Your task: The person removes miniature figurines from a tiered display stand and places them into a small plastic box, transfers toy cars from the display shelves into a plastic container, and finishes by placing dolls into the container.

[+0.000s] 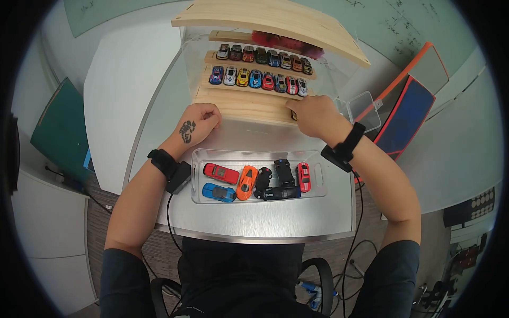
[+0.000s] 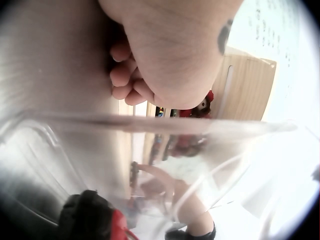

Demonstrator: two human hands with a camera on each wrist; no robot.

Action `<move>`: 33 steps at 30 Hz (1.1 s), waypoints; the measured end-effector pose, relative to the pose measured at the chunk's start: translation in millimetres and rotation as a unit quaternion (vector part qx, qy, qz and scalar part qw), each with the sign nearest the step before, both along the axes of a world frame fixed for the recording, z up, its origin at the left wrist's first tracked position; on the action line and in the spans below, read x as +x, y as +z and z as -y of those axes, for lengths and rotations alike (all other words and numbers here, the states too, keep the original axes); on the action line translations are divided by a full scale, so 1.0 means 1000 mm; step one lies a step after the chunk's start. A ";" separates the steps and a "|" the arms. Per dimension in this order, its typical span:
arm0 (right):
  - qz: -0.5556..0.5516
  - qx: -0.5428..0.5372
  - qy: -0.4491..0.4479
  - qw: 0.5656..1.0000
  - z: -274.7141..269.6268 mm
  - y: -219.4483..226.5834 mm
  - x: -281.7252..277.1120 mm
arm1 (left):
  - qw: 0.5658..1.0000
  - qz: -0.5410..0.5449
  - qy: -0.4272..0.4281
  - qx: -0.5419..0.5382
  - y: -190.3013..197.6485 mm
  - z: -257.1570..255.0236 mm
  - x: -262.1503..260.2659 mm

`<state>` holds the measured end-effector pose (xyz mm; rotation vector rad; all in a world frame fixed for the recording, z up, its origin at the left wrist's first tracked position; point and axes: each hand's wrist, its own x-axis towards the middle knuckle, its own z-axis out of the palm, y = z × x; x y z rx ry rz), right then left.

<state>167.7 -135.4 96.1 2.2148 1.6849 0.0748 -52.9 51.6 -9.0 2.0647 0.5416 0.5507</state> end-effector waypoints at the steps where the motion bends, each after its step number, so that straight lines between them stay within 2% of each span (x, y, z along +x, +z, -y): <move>1: 0.033 -0.039 -0.048 0.998 -0.005 -0.001 -0.003 | 1.000 -0.001 0.002 -0.001 0.000 0.000 0.000; 5: -0.025 -0.035 -0.034 0.998 -0.018 -0.009 0.004 | 1.000 0.002 0.001 0.004 -0.003 -0.002 0.002; 7: -0.102 -0.032 0.020 0.994 -0.020 0.003 -0.005 | 1.000 0.006 0.005 0.008 -0.002 -0.001 0.001; 8: -0.102 -0.035 0.024 0.994 -0.018 0.007 -0.010 | 1.000 0.000 0.002 0.010 -0.002 -0.001 0.001; 10: -0.241 0.025 0.114 0.964 -0.009 0.019 -0.025 | 1.000 -0.008 0.001 0.009 -0.001 -0.001 0.000; 12: -0.422 0.023 0.121 0.898 0.000 0.043 -0.051 | 1.000 -0.006 0.000 0.011 -0.002 -0.001 0.000; 13: -0.421 0.023 0.121 0.899 0.006 0.050 -0.063 | 1.000 -0.006 0.000 0.011 -0.002 -0.001 0.000; 15: -0.492 0.009 0.165 0.855 0.019 0.058 -0.082 | 1.000 0.001 -0.001 0.022 -0.002 -0.001 0.000; 18: -0.462 -0.001 0.205 0.863 0.021 0.061 -0.084 | 0.999 0.044 0.009 0.023 -0.007 -0.001 0.002; 19: -0.442 0.019 0.170 0.881 0.016 0.060 -0.074 | 0.999 0.045 0.007 0.023 -0.007 0.000 0.003; 20: -0.325 0.115 0.195 0.918 0.008 0.050 -0.049 | 0.999 0.041 0.009 0.017 -0.007 0.001 0.002; 21: -0.200 0.209 0.217 0.932 0.002 0.037 -0.023 | 0.999 0.038 0.011 0.012 -0.006 0.000 0.002; 22: -0.198 0.210 0.219 0.932 0.000 0.031 -0.008 | 0.999 0.040 0.012 0.013 -0.005 0.000 0.001; 24: -0.139 0.245 0.126 0.951 -0.003 0.024 0.009 | 0.999 0.033 0.012 0.006 -0.005 0.000 0.001; 25: -0.137 0.247 0.127 0.951 -0.004 0.022 0.012 | 0.999 0.034 0.012 0.008 -0.004 0.000 0.001; 27: -0.110 0.201 0.056 0.972 -0.007 0.017 0.015 | 1.000 -0.005 0.002 0.007 -0.002 -0.001 0.001; 33: -0.002 0.186 0.019 0.982 -0.023 -0.006 0.029 | 1.000 -0.011 0.004 0.004 -0.002 -0.001 0.001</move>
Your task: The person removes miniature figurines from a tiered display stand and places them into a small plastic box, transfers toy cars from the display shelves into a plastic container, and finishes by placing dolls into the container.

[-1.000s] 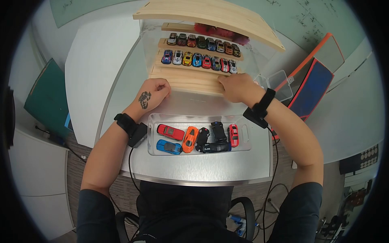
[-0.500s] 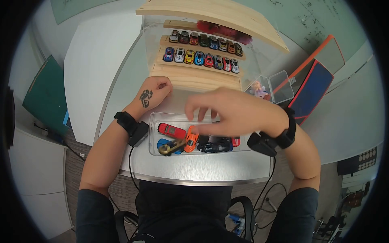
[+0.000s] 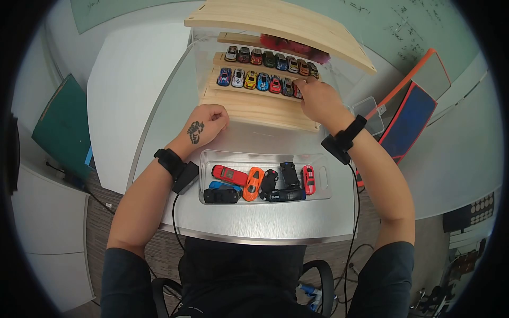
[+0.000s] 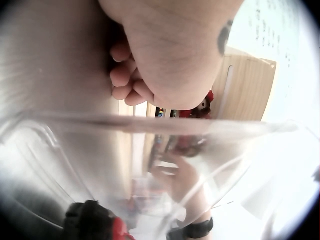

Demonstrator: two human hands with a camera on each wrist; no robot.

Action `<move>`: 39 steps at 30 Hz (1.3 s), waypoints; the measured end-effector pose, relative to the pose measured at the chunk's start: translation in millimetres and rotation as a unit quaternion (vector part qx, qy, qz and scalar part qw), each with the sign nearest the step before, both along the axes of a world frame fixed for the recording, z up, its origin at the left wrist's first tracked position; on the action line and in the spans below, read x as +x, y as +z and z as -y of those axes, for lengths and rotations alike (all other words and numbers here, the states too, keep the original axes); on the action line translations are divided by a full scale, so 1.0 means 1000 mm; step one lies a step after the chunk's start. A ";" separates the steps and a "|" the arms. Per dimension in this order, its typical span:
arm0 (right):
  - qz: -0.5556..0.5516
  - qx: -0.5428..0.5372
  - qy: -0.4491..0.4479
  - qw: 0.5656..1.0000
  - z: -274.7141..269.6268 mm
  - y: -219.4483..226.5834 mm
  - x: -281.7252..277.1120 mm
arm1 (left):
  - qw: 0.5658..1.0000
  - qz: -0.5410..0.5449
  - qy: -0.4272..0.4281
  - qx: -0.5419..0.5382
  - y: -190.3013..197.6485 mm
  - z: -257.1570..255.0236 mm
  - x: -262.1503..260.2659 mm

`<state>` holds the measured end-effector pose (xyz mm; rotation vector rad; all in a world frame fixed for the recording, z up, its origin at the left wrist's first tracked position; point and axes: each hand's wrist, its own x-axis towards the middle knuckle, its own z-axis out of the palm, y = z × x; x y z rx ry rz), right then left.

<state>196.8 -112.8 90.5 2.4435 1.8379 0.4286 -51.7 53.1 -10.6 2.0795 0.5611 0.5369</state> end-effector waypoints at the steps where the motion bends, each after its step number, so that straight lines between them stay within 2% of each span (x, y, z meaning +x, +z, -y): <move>1: 0.000 0.000 0.001 1.000 -0.002 -0.002 0.003 | 1.000 0.000 0.001 0.000 0.000 0.000 0.000; 8: 0.018 0.016 0.032 0.999 0.000 -0.003 0.005 | 1.000 0.008 -0.005 0.003 -0.001 0.000 0.000; 12: 0.013 0.043 0.028 0.999 0.020 0.024 -0.023 | 1.000 0.002 -0.003 0.009 0.002 0.001 -0.001; 15: -0.191 -0.030 0.082 0.978 0.040 0.065 -0.058 | 0.999 0.042 0.007 -0.002 -0.004 0.002 0.001; 16: -0.278 -0.073 0.099 0.953 0.045 0.078 -0.075 | 0.999 0.040 0.006 -0.002 -0.005 0.001 0.000; 18: -0.382 -0.096 0.169 0.904 0.052 0.082 -0.094 | 0.999 0.040 0.003 0.002 -0.006 0.000 0.002; 22: -0.401 -0.106 0.227 0.881 0.058 0.069 -0.117 | 1.000 0.012 -0.005 0.017 -0.001 0.001 0.000; 24: -0.377 -0.123 0.352 0.848 0.056 0.056 -0.113 | 1.000 0.015 -0.006 0.021 -0.003 0.000 -0.001; 27: -0.382 -0.099 0.337 0.855 0.039 0.056 -0.089 | 1.000 0.017 -0.008 0.012 -0.002 0.001 -0.001; 28: -0.411 -0.084 0.277 0.864 0.033 0.054 -0.078 | 1.000 0.018 -0.008 0.012 -0.002 0.001 -0.001; 30: -0.344 -0.035 0.192 0.918 0.017 0.051 -0.060 | 1.000 0.015 -0.004 0.006 -0.001 0.001 0.000; 31: -0.343 -0.034 0.192 0.919 0.008 0.042 -0.046 | 1.000 0.016 -0.004 0.008 -0.001 0.001 0.000; 33: -0.124 0.046 0.231 0.964 -0.006 0.019 -0.019 | 1.000 0.010 -0.004 0.005 -0.002 0.000 0.000; 37: -0.089 0.041 0.188 0.977 -0.022 0.007 -0.016 | 1.000 0.004 -0.002 0.018 0.000 0.001 0.000; 39: -0.018 0.013 0.128 0.992 -0.025 0.003 -0.020 | 1.000 0.006 -0.002 0.012 0.000 0.002 -0.001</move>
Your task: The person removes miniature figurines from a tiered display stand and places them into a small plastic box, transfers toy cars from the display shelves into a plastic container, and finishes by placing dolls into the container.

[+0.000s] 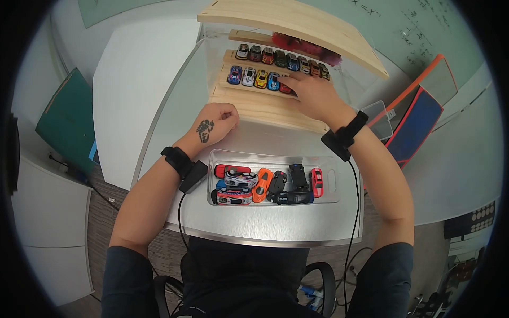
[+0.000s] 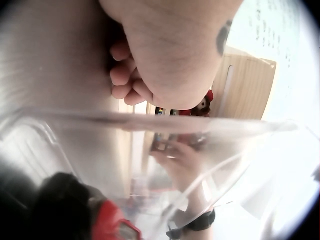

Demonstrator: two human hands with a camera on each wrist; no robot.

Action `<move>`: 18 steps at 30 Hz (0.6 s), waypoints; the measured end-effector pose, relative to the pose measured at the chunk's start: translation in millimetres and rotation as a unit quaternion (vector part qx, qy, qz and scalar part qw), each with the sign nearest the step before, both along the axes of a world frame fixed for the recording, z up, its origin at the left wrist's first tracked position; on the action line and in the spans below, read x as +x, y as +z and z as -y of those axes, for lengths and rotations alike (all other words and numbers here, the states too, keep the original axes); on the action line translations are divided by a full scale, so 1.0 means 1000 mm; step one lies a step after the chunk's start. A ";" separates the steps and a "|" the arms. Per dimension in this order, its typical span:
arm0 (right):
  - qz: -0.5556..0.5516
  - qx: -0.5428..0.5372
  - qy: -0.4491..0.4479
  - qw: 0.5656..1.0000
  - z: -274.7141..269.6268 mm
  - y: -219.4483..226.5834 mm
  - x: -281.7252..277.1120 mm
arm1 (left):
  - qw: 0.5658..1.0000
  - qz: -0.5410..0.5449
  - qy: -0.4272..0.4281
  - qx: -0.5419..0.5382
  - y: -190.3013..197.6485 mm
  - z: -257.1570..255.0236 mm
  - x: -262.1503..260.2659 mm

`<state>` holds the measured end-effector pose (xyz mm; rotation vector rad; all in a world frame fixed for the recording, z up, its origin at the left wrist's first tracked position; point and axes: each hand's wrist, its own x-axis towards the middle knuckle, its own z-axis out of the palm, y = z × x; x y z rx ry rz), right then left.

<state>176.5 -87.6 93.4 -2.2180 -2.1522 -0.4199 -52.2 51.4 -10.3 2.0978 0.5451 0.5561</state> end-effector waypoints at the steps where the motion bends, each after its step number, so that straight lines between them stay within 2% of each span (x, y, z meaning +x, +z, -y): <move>1: -0.001 0.000 0.000 1.000 -0.002 -0.003 0.002 | 1.000 -0.001 0.000 0.000 0.000 0.000 0.000; 3: 0.027 -0.005 -0.012 1.000 -0.004 -0.007 0.006 | 1.000 -0.004 -0.002 0.001 0.000 -0.001 0.000; 7: 0.005 -0.014 -0.017 1.000 0.001 0.003 0.003 | 1.000 0.000 -0.005 0.006 -0.002 -0.002 0.001; 10: 0.018 0.010 0.007 1.000 0.015 0.007 -0.004 | 0.999 0.035 0.006 -0.003 -0.004 0.000 0.002; 12: -0.095 0.037 0.001 0.995 0.028 0.018 -0.016 | 0.999 0.034 0.007 0.007 -0.003 0.000 0.001; 14: -0.276 0.026 0.014 0.961 0.044 0.045 -0.046 | 0.999 0.036 0.007 0.002 -0.003 0.000 0.001; 15: -0.277 0.025 0.014 0.960 0.055 0.056 -0.056 | 0.999 0.040 0.006 -0.001 -0.003 0.000 0.001; 17: -0.440 -0.088 0.020 0.893 0.073 0.069 -0.069 | 0.999 0.035 0.008 0.002 -0.003 0.000 0.001; 18: -0.441 -0.087 0.017 0.893 0.078 0.067 -0.070 | 0.999 0.031 0.010 0.007 -0.003 0.000 0.001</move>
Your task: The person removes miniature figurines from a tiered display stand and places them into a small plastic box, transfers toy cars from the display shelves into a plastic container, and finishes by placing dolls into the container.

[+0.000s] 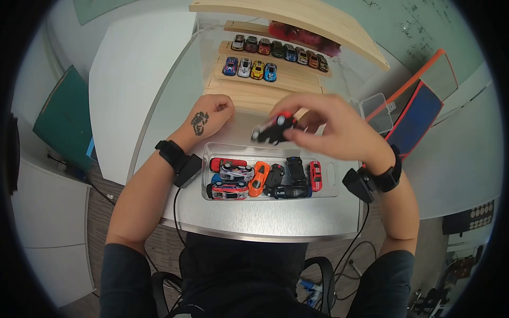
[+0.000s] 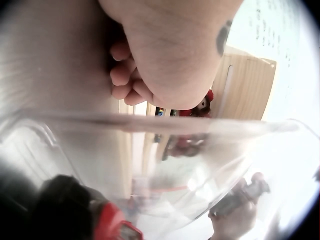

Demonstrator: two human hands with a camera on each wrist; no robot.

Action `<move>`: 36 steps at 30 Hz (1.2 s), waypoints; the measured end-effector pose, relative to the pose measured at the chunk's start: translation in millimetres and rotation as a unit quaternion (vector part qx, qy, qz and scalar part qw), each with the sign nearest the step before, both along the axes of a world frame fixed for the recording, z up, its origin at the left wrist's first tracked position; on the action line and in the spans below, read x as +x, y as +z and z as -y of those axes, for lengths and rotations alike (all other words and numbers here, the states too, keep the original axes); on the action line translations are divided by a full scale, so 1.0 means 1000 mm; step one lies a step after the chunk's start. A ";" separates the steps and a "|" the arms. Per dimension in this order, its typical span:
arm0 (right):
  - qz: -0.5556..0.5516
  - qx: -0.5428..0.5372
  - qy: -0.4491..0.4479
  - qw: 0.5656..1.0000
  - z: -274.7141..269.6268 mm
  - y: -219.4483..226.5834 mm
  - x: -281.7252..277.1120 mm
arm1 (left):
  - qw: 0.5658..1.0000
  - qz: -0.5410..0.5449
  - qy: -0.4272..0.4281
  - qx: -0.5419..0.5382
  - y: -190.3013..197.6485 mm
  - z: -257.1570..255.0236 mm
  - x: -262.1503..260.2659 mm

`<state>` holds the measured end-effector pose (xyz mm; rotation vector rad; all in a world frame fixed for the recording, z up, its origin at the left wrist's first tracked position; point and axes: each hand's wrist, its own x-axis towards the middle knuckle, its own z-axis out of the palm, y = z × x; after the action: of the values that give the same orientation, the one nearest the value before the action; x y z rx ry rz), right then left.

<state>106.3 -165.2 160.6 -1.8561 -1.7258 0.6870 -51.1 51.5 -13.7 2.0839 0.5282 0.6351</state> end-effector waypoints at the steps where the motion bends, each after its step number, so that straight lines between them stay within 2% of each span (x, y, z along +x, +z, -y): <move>1: -0.011 -0.005 0.087 0.996 0.004 -0.003 -0.001 | 1.000 0.000 -0.004 0.000 0.000 -0.001 0.000; 2: -0.022 -0.009 0.174 0.985 0.006 -0.007 -0.001 | 1.000 -0.012 -0.010 0.007 0.000 -0.003 0.000; 3: 0.032 0.004 0.264 0.964 0.005 -0.011 0.008 | 0.999 -0.025 -0.014 0.014 0.000 -0.004 0.000; 4: 0.032 0.004 0.263 0.964 0.007 -0.011 0.010 | 0.999 -0.025 -0.015 0.014 0.001 -0.002 0.000; 7: 0.003 -0.020 0.221 0.975 0.005 -0.009 0.016 | 0.999 -0.036 -0.011 0.000 0.003 -0.001 -0.001; 9: 0.012 -0.032 0.085 0.996 -0.007 -0.014 0.029 | 0.999 -0.029 -0.015 0.002 0.000 -0.002 0.000; 10: 0.014 -0.031 0.084 0.996 -0.015 -0.019 0.035 | 0.999 -0.028 -0.016 0.004 0.001 -0.002 0.000; 12: 0.193 0.058 0.030 0.979 -0.037 -0.033 0.047 | 1.000 -0.023 -0.014 -0.006 0.001 -0.001 -0.001; 13: 0.194 0.060 0.030 0.979 -0.048 -0.043 0.057 | 1.000 -0.023 -0.014 -0.004 0.001 -0.001 -0.001; 15: 0.332 0.152 0.045 0.930 -0.069 -0.057 0.064 | 0.999 -0.029 -0.011 -0.005 0.001 -0.001 -0.001; 16: 0.331 0.154 0.047 0.930 -0.075 -0.058 0.061 | 1.000 -0.030 -0.009 -0.004 0.002 -0.001 -0.001; 18: 0.377 0.083 0.003 0.923 -0.091 -0.060 0.049 | 0.999 -0.033 -0.011 -0.009 0.004 -0.001 -0.001; 22: 0.426 0.069 -0.006 0.902 -0.115 -0.068 0.039 | 0.999 -0.030 -0.009 -0.004 0.004 -0.001 -0.001; 27: 0.495 0.003 -0.027 0.868 -0.126 -0.063 0.031 | 0.999 -0.033 -0.005 0.003 0.002 -0.001 0.000; 31: 0.476 0.066 -0.004 0.877 -0.099 -0.059 0.036 | 1.000 -0.021 -0.008 0.000 -0.001 -0.002 0.000; 33: 0.359 0.122 -0.026 0.925 -0.074 -0.044 0.029 | 1.000 -0.025 -0.015 -0.005 -0.001 -0.002 0.000; 35: 0.194 0.094 -0.035 0.976 -0.043 -0.015 0.007 | 1.000 -0.021 -0.012 -0.005 -0.001 -0.002 0.000; 36: 0.138 0.036 -0.032 0.989 -0.026 0.002 0.000 | 1.000 -0.014 -0.010 0.001 -0.001 -0.002 0.000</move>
<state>106.6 -139.2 162.7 -2.0218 -1.8226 0.3491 -51.3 53.1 -14.8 2.0993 0.5215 0.5953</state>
